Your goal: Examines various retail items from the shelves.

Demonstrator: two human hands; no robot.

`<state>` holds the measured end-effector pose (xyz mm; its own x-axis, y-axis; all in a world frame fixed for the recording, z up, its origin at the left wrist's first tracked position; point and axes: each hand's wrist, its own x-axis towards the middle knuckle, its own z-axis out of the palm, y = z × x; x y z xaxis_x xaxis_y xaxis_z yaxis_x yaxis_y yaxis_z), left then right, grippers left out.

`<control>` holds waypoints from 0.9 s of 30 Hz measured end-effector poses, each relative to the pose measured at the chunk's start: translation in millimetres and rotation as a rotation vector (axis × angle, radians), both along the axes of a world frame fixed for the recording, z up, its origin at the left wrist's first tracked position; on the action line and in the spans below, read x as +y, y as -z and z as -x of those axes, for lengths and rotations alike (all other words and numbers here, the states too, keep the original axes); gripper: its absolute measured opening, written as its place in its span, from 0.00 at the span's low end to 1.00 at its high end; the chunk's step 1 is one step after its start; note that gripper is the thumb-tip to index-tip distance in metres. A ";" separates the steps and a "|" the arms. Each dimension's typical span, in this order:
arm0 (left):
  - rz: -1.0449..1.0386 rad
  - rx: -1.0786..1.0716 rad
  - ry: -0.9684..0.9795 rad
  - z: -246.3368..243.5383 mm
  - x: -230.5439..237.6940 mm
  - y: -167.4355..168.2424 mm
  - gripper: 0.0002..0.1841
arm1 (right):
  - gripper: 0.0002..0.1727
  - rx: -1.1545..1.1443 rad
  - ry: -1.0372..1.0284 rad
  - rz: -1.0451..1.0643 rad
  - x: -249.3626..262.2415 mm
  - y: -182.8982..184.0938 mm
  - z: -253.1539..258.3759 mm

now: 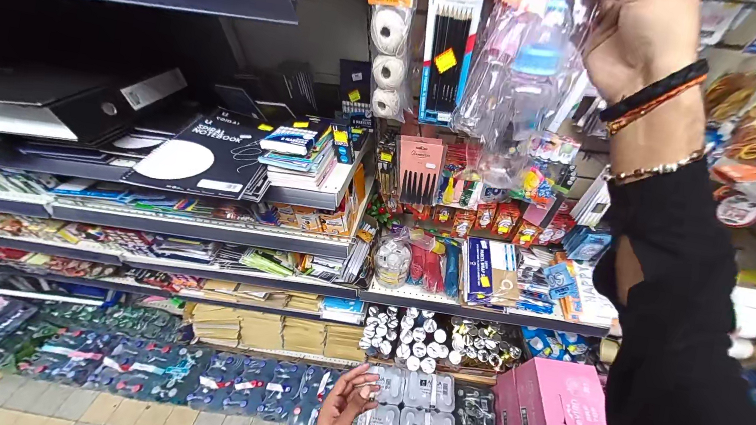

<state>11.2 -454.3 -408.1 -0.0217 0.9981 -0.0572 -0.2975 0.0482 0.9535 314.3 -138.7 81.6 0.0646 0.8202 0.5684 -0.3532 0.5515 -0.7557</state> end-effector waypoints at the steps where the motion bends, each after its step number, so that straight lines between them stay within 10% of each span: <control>1: -0.047 0.029 0.039 -2.3 13.2 -8.0 0.28 | 0.06 -0.028 -0.036 -0.006 -17.4 12.2 -1.8; 6: -0.261 0.099 0.281 -45.8 69.7 -70.3 0.48 | 0.17 -0.138 -0.061 0.022 -104.0 103.1 6.7; 11: -0.288 -0.268 0.573 -94.9 73.8 -89.0 0.58 | 0.20 -0.122 -0.036 0.132 -170.4 184.8 14.7; 27: -0.074 -0.268 0.448 -103.1 40.5 -55.0 0.44 | 0.27 -0.056 -0.194 0.390 -214.7 354.9 6.0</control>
<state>114.4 -413.8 -353.1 0.4138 0.9078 0.0685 -0.4970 0.1622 0.8525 308.3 -353.4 -273.3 -0.1342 0.9681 0.2116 -0.3746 0.1482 -0.9153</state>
